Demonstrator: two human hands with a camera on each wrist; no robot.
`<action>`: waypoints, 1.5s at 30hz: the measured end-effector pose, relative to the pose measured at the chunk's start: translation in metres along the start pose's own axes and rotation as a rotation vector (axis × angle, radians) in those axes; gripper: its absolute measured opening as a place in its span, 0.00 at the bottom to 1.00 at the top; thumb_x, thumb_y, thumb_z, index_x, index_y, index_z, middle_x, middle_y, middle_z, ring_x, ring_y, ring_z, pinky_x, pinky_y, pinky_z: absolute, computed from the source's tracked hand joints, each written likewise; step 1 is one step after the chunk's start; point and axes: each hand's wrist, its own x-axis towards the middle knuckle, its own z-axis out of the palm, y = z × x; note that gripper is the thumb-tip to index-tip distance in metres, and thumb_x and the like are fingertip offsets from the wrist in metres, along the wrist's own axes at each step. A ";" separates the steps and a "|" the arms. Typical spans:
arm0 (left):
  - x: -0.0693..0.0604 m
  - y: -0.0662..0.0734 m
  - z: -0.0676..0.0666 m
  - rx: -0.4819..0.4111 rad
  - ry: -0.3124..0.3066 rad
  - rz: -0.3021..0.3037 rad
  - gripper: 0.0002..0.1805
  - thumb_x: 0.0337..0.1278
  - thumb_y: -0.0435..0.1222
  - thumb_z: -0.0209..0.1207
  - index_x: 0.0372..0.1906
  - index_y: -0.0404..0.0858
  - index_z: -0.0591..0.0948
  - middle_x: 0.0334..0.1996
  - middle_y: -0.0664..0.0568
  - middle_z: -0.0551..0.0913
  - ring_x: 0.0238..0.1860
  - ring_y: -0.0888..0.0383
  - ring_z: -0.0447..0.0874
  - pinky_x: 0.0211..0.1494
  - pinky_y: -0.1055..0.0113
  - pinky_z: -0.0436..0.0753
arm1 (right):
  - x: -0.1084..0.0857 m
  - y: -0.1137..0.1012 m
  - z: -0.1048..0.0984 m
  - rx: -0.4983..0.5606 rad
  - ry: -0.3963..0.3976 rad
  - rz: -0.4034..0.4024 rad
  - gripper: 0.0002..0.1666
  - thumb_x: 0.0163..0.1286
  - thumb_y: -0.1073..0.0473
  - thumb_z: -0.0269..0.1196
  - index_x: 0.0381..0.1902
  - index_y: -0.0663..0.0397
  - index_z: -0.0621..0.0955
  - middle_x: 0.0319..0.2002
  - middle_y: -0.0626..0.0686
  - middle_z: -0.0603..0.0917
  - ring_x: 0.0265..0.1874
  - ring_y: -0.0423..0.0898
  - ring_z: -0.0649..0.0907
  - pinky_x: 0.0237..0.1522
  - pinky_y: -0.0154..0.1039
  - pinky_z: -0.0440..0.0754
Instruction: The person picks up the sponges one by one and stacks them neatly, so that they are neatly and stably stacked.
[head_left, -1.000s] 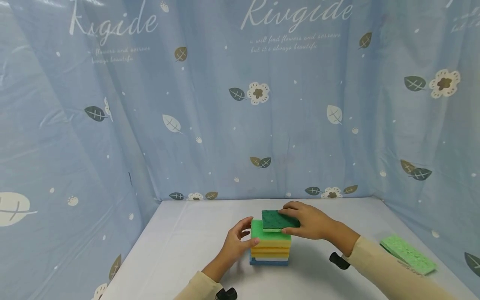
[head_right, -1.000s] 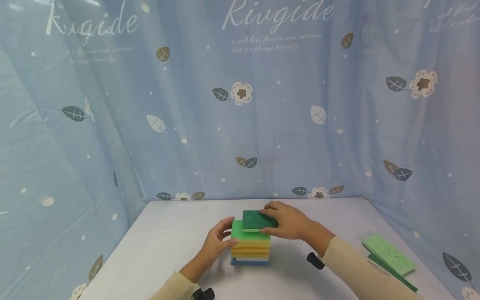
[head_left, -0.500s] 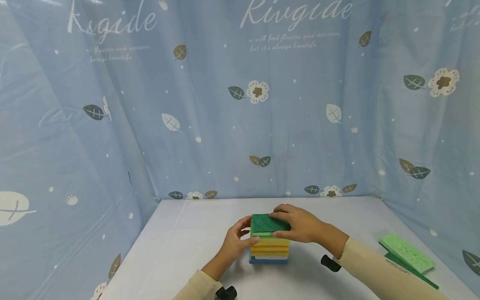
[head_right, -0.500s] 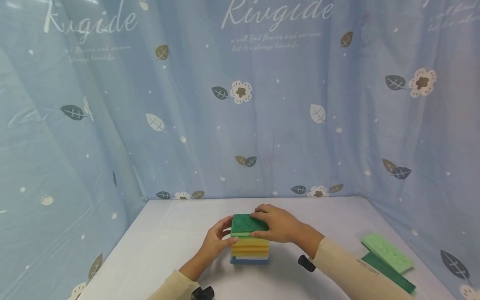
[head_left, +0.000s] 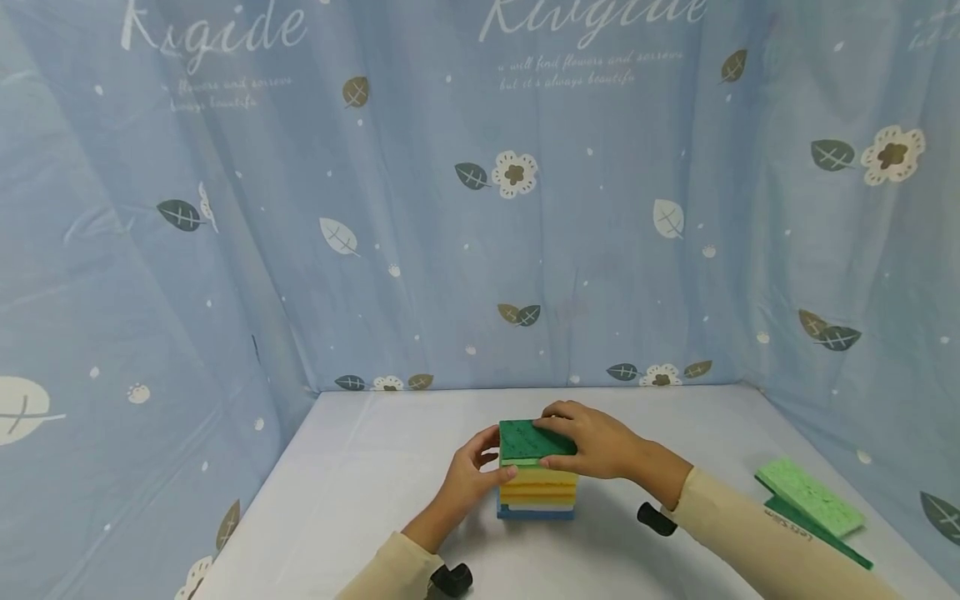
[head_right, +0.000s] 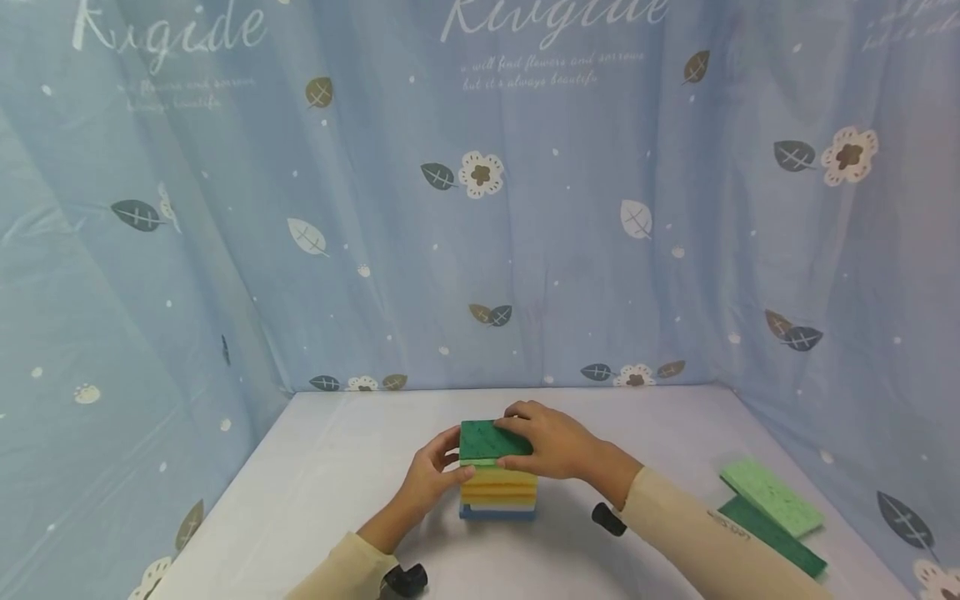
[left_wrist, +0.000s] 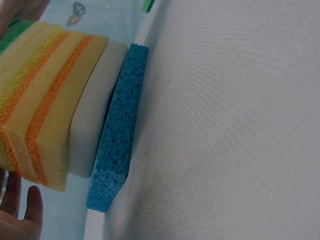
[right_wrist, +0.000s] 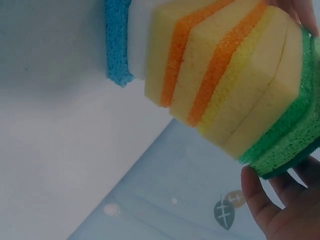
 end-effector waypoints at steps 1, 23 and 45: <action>0.000 0.000 0.000 -0.004 -0.002 -0.001 0.36 0.57 0.38 0.67 0.70 0.41 0.67 0.61 0.51 0.74 0.60 0.51 0.71 0.63 0.46 0.69 | 0.000 0.000 0.000 -0.004 -0.005 0.003 0.40 0.63 0.26 0.55 0.64 0.42 0.76 0.58 0.45 0.74 0.54 0.43 0.75 0.54 0.44 0.78; -0.013 0.036 0.001 -0.033 -0.029 -0.017 0.38 0.56 0.34 0.67 0.70 0.31 0.65 0.61 0.43 0.73 0.60 0.45 0.69 0.64 0.39 0.64 | -0.003 -0.005 0.002 -0.049 -0.068 -0.011 0.42 0.65 0.25 0.52 0.66 0.44 0.74 0.60 0.47 0.74 0.57 0.45 0.75 0.55 0.46 0.77; -0.001 0.044 -0.004 -0.046 -0.035 0.038 0.40 0.53 0.32 0.69 0.70 0.31 0.64 0.61 0.39 0.72 0.62 0.41 0.68 0.64 0.40 0.64 | -0.038 0.019 -0.022 -0.056 -0.048 0.107 0.43 0.66 0.25 0.49 0.67 0.46 0.73 0.62 0.48 0.73 0.62 0.50 0.72 0.60 0.54 0.72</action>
